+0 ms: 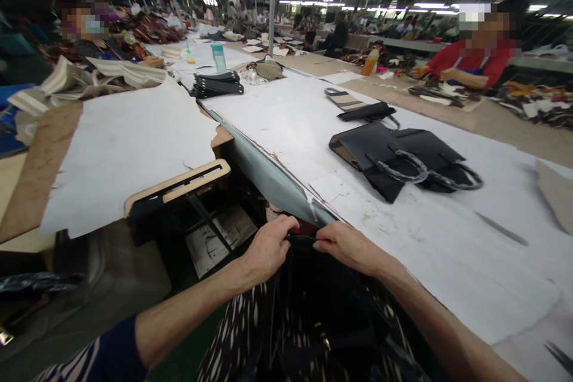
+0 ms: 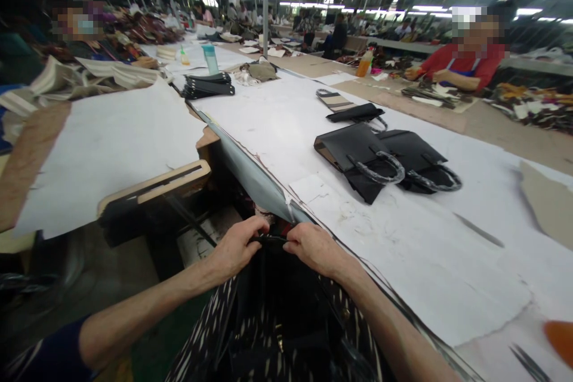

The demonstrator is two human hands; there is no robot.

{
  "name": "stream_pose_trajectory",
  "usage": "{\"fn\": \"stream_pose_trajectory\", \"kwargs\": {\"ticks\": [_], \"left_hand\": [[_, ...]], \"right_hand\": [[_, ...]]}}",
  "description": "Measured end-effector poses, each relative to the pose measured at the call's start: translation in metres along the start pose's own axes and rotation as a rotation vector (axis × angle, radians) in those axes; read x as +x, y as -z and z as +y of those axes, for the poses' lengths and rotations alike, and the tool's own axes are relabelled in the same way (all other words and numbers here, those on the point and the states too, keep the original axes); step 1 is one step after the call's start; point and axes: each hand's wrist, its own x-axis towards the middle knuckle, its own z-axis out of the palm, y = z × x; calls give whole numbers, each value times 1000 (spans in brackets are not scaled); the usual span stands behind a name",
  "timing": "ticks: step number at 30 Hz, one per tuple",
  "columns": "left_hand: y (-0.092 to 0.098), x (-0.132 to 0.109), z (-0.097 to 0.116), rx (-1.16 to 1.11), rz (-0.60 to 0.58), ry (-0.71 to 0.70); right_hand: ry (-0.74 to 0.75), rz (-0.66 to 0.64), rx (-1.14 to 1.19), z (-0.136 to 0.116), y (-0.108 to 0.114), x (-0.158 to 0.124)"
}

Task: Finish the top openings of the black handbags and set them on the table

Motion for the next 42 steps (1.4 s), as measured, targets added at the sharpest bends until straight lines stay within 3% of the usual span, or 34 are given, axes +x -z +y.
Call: {"fn": "stream_pose_trajectory", "kwargs": {"ticks": [10,15,20,29,34,38,42], "left_hand": [[1,-1,-2,289,-114,-148],[4,4,9,483,-225,-124],[2,8,15,523,-264,-107],[-5,7,22,400,-254,54],[-5,6,27,162,-240,155],[-4,10,24,31,-157,291],[-9,12,15,52,-49,249]], "right_hand": [[-1,31,4,1,0,-1],[-4,36,2,1,1,-2],[-11,49,-9,3,1,-2],[-17,68,-41,4,-2,-1],[-23,62,-68,0,0,-5],[-19,46,-78,0,0,-6],[-16,41,-82,2,-2,-4]]}}
